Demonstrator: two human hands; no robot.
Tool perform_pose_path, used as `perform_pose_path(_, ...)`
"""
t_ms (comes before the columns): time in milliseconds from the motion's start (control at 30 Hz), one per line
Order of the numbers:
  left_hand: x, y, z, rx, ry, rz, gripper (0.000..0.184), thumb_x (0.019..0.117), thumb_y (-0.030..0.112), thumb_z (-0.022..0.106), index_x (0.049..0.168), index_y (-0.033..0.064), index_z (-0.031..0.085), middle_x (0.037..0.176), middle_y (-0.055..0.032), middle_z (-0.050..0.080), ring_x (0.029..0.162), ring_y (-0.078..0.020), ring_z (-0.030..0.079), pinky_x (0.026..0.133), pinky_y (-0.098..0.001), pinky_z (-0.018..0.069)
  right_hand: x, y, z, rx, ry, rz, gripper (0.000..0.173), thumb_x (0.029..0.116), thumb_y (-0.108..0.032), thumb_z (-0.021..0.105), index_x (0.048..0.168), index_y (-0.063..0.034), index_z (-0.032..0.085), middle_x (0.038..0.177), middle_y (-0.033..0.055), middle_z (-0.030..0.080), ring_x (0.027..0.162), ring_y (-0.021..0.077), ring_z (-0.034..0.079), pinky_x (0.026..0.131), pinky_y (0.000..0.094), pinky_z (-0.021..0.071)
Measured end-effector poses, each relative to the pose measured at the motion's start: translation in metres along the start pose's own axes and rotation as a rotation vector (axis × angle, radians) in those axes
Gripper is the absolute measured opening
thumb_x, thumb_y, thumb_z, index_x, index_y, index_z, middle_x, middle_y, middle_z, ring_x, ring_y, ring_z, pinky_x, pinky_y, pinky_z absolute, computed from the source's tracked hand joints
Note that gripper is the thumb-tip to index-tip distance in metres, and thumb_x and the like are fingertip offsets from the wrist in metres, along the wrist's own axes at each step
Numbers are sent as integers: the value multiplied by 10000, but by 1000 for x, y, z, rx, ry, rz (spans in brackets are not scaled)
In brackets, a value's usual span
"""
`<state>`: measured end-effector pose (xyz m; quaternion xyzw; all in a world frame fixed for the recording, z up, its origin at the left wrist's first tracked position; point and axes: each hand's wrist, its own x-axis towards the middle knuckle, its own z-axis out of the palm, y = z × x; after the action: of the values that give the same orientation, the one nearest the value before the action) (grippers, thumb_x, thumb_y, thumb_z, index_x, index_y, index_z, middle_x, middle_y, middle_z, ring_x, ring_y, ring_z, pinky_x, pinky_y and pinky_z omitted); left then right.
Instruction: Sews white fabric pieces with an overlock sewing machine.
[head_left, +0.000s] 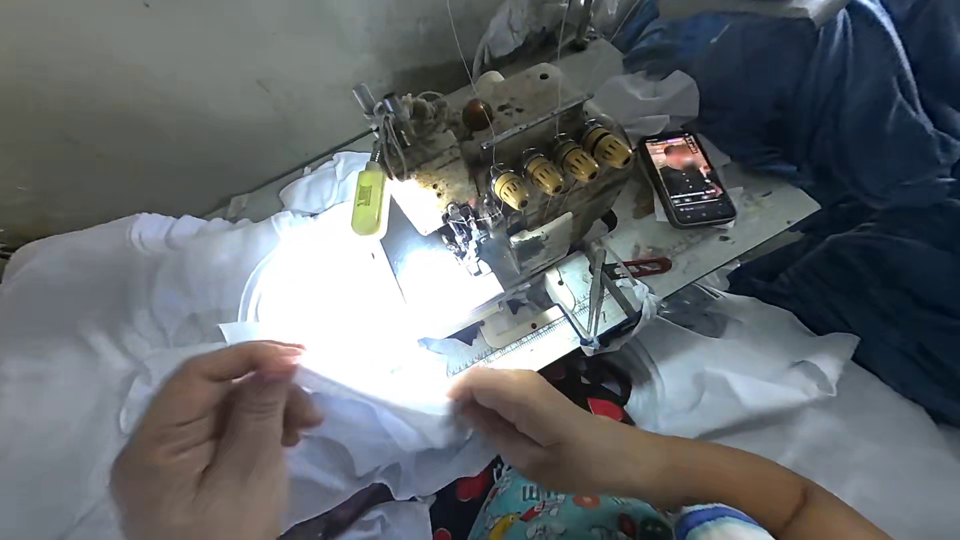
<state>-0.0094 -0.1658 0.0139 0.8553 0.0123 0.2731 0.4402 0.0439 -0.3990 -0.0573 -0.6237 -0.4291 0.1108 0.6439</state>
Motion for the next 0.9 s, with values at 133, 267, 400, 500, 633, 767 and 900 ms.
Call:
perform_pose_path(133,23,2,34,-14,157,193,84,1056,227,561,1088,269,626,971,242,641,806,108,621,712,-100,538,4,-9,-9,261,14,-24,180,1032,10,466,1138,95,583,988,95,661,900,5,626,834,146,515)
perform_pose_path(267,34,-35,100,130,96,96,89,944,40,647,906,-37,670,824,-70,658,743,-61,640,702,-226,552,-21,47,-20,151,140,322,223,984,-62,558,1166,31,645,972,-5,688,843,-26,638,776,166,552)
perform_pose_path(400,25,-52,129,157,-140,28,118,969,153,671,950,77,759,938,-35,715,921,-105,676,851,-307,552,-51,60,-29,74,188,518,185,957,-123,623,1106,-33,683,897,-50,696,770,-50,634,710,137,543)
perform_pose_path(500,26,-53,134,181,-138,96,122,966,170,675,914,89,750,908,-18,703,891,-106,662,827,-300,533,-56,64,-32,23,186,456,201,929,-172,670,1092,-57,697,884,-70,696,763,-73,620,686,103,516)
perform_pose_path(633,26,-51,134,145,-114,-16,90,940,194,713,960,108,727,904,7,680,824,-62,646,762,-263,542,-55,73,-28,-70,204,423,287,845,-240,752,1071,-69,708,899,-65,698,824,-59,629,765,122,529)
perform_pose_path(767,6,-44,125,267,-200,116,195,988,218,651,1081,80,754,1021,-44,742,939,-122,698,872,-315,559,-59,71,-24,-126,229,424,213,839,-204,703,1008,-78,737,866,-67,722,804,-55,652,766,141,548)
perform_pose_path(900,-19,-24,121,539,-297,177,448,1019,378,539,1261,49,724,1230,-104,736,1115,-262,706,973,-450,527,-60,57,-30,108,202,435,165,876,-126,660,1006,-53,730,900,-73,726,829,-66,657,774,130,556)
